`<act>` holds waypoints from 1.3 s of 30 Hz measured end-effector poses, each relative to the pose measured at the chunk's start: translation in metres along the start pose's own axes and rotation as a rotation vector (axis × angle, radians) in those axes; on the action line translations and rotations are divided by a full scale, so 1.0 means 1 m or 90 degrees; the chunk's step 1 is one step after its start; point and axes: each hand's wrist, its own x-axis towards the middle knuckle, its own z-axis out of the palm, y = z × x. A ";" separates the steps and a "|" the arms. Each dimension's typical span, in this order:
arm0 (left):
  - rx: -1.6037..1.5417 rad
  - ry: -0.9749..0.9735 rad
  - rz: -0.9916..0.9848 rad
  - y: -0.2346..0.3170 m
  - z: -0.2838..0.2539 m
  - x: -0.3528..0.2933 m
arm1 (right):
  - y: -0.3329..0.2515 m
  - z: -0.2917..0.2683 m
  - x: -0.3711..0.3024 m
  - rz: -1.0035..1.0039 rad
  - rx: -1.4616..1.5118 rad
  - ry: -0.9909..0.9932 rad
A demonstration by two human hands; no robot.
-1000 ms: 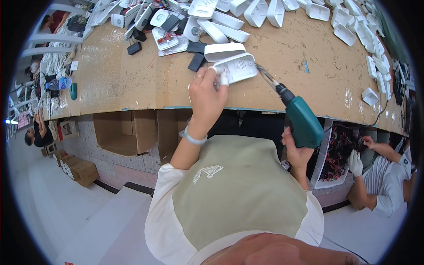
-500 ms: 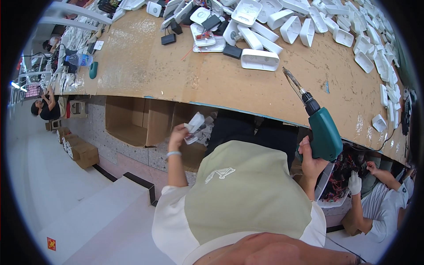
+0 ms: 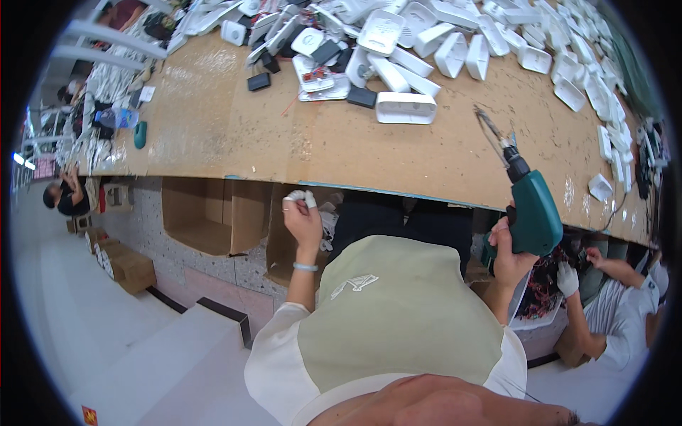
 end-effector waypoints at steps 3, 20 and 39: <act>-0.168 0.191 0.159 0.072 -0.035 0.070 | 0.001 0.002 0.006 0.005 -0.020 0.009; 0.206 -0.170 0.274 0.125 -0.041 0.152 | 0.015 -0.005 -0.001 0.040 0.014 -0.049; 0.107 -0.456 0.076 0.115 -0.064 0.256 | 0.004 0.008 -0.002 0.032 0.066 -0.036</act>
